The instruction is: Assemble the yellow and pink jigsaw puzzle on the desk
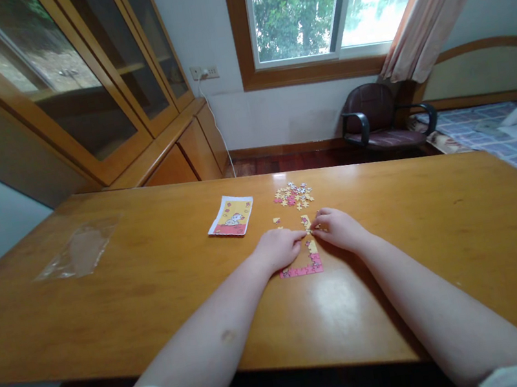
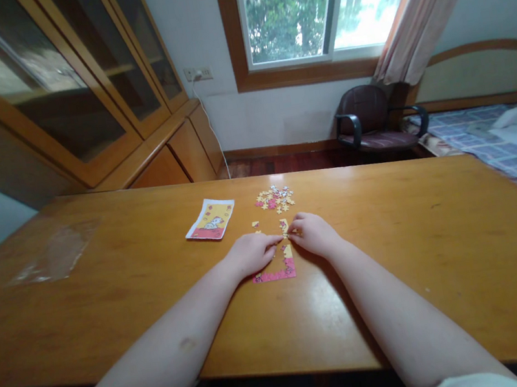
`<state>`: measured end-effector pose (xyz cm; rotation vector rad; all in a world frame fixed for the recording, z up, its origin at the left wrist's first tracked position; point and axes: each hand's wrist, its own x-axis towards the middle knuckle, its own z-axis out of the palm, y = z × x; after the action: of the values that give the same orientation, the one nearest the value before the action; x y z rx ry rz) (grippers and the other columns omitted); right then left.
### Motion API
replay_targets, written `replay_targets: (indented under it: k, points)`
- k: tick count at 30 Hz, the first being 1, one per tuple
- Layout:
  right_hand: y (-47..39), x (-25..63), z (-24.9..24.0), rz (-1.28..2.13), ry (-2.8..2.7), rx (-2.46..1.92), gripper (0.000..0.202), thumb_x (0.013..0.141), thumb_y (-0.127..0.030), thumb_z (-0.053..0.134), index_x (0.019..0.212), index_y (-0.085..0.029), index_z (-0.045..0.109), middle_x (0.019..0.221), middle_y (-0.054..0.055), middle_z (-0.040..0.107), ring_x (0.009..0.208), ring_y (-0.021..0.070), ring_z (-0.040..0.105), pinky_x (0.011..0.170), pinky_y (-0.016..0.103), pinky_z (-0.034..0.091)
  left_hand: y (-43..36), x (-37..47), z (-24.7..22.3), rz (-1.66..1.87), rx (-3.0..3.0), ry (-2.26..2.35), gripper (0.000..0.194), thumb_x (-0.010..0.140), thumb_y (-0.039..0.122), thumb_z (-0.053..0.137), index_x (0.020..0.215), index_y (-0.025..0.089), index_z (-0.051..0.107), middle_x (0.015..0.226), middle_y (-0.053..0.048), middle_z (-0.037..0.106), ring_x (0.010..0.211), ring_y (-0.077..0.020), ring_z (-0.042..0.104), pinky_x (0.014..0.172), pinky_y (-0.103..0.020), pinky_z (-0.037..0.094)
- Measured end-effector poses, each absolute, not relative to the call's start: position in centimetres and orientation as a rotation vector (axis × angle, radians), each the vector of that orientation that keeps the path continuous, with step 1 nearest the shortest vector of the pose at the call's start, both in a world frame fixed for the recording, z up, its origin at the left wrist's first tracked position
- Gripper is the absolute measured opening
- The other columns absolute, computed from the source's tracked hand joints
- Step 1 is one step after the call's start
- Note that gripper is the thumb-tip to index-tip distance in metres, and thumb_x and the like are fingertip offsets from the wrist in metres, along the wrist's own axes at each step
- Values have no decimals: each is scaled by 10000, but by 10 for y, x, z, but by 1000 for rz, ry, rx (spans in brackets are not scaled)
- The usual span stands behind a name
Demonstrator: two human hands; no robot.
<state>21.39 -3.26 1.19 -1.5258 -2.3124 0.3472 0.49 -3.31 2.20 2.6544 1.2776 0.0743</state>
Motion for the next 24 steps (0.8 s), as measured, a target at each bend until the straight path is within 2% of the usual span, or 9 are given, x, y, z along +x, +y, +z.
replay_targets:
  k: [7,13,24]
  points:
    - [-33,213,10,335,-2338,-1513,190,826,-272,642,965,-188,739,972,74,651,898,180,616,864,280,466,-32,4,20,75,2669,1284,394,913,319,425,1266,368,593,1053,-33,726,920,-230,681,805,-342,526]
    - [-32,211,7,331,-2340,-1507,217,835,-285,636,1006,-196,736,987,75,655,904,186,619,855,286,471,-32,4,21,87,2686,1286,390,911,316,424,1252,369,605,1013,-38,732,891,-235,686,778,-339,529]
    - [-33,212,9,314,-2348,-1496,159,844,-250,626,924,-193,751,946,72,654,867,177,617,843,279,475,-32,4,22,83,2652,1297,379,907,316,439,1234,368,623,1052,-35,728,932,-232,680,811,-340,526]
